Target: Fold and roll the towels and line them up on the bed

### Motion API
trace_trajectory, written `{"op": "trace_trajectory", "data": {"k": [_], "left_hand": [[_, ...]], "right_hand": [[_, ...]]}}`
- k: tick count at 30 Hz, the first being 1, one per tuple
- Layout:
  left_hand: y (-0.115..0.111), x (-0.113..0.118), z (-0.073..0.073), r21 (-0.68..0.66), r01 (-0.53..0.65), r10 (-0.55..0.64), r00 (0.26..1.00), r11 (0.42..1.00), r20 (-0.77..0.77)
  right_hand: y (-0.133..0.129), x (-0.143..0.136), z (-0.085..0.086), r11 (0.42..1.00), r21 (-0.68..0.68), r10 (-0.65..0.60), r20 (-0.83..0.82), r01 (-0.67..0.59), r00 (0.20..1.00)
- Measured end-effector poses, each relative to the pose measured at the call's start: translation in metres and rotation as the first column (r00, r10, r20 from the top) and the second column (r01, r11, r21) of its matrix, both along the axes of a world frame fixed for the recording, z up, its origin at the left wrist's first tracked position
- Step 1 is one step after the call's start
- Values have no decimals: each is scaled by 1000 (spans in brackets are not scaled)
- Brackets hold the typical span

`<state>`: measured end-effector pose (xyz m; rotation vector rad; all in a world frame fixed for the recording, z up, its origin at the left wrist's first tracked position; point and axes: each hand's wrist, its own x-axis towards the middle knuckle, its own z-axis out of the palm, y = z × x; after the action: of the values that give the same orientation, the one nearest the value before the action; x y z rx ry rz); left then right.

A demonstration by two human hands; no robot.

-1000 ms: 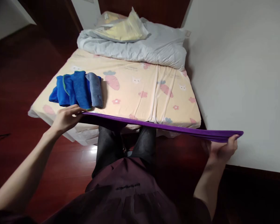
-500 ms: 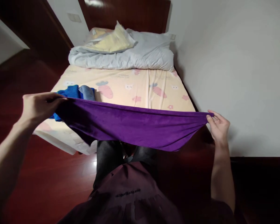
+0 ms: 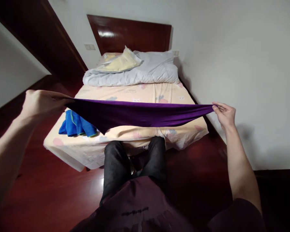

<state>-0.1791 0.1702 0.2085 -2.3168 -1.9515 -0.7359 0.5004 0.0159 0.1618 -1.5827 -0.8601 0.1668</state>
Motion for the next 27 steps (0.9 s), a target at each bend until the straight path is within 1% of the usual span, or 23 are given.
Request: {"op": "trace_trajectory", "data": {"k": [2, 4, 7, 10, 13, 16, 19, 21, 22, 23, 25, 27], "left_hand": [[-6, 2, 5, -107, -44, 50, 998, 993, 50], [-11, 2, 9, -190, -58, 66, 997, 980, 36], [-18, 2, 16, -213, -76, 82, 997, 974, 16], [-22, 4, 22, -220, -65, 81, 995, 973, 64], [-12, 3, 20, -283, -21, 50, 994, 959, 97], [16, -7, 5, -398, 48, 12, 989, 916, 148], [55, -17, -17, -519, 145, -48, 979, 843, 196], [81, -15, -32, -577, 204, -92, 972, 791, 217], [92, -11, -38, -590, 223, -96, 966, 776, 239], [103, -6, -43, -589, 235, -85, 959, 773, 270], [121, 10, -52, -556, 241, -52, 941, 796, 334], [135, 28, -56, -477, 204, -30, 938, 855, 347]], "right_hand": [[-6, 6, -2, 1000, -17, 23, 37, -22, 999], [-14, 15, -4, 997, -71, 49, 98, -42, 994], [-27, 25, -3, 978, -209, 54, 178, -16, 983], [-38, 28, 6, 955, -296, 42, 233, 30, 972], [-43, 27, 19, 947, -320, 63, 255, 22, 965], [-39, 32, 28, 940, -337, 131, 213, -53, 968], [-19, 39, 29, 918, -385, 161, 139, -96, 977], [6, 40, 26, 900, -424, 150, 87, -99, 985], [21, 40, 24, 892, -441, 139, 63, -98, 988], [38, 38, 21, 887, -451, 124, 40, -93, 991], [75, 33, 14, 891, -446, 95, -3, -86, 995], [113, 29, 6, 907, -412, 85, -24, -87, 996]]}}
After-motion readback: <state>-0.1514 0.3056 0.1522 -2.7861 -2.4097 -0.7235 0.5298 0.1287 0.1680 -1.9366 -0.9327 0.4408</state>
